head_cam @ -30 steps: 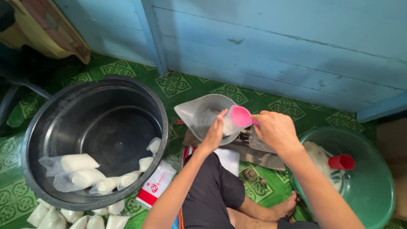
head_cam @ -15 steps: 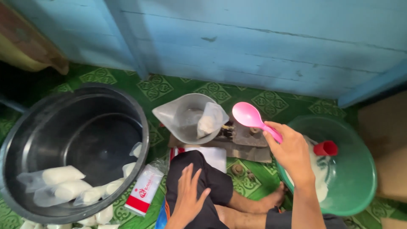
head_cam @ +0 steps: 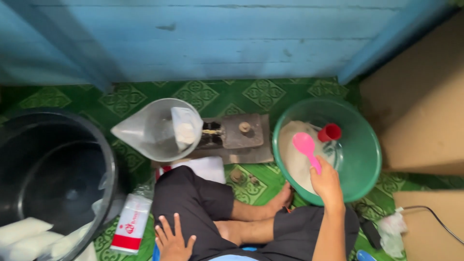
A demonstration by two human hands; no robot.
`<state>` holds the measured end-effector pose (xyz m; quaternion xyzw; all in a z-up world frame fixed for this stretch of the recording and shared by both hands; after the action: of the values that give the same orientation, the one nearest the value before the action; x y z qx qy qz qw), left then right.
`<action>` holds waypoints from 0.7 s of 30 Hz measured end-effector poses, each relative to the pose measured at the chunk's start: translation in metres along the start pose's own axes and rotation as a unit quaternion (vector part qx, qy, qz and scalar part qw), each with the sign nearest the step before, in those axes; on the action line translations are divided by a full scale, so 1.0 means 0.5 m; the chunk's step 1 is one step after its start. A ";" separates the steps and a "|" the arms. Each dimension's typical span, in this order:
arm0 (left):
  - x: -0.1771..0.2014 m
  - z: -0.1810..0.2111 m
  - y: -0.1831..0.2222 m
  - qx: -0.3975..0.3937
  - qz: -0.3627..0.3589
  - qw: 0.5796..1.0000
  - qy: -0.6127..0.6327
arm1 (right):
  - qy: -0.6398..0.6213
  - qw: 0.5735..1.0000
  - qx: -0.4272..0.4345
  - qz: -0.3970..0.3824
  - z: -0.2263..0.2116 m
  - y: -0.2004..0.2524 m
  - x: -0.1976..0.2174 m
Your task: Manually packaging white powder by scooping it from a large basin into plastic bags using a funnel.
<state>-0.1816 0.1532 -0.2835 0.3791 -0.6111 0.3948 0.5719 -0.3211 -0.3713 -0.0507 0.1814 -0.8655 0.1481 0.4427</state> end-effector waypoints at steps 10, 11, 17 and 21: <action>-0.036 -0.031 0.001 0.002 -0.028 0.999 -0.035 | 0.171 0.965 -0.145 -0.133 0.138 0.015 0.003; -0.035 -0.037 -0.003 0.007 -0.021 0.999 -0.044 | 0.191 0.960 -0.149 -0.142 0.143 0.010 0.001; 0.010 -0.017 0.000 0.015 0.095 0.992 -0.081 | 0.226 0.946 -0.123 -0.196 0.132 -0.013 -0.047; 0.057 0.017 -0.006 0.012 0.148 0.980 -0.132 | 0.185 0.952 -0.141 -0.200 0.117 -0.011 -0.099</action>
<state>-0.1838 0.1436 -0.2553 0.3400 -0.7257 0.4284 0.4174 -0.3334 -0.3913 -0.1239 0.2558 -0.7262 -0.0359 0.6371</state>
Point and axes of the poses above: each hand's wrist, its own y-axis away from the middle knuckle, its own x-axis out of the back of the hand, z = x × y, the point moved 7 cm from there along -y, towards the middle knuckle, and after that the axes turned 12 degrees about z, right-handed, at the moved point
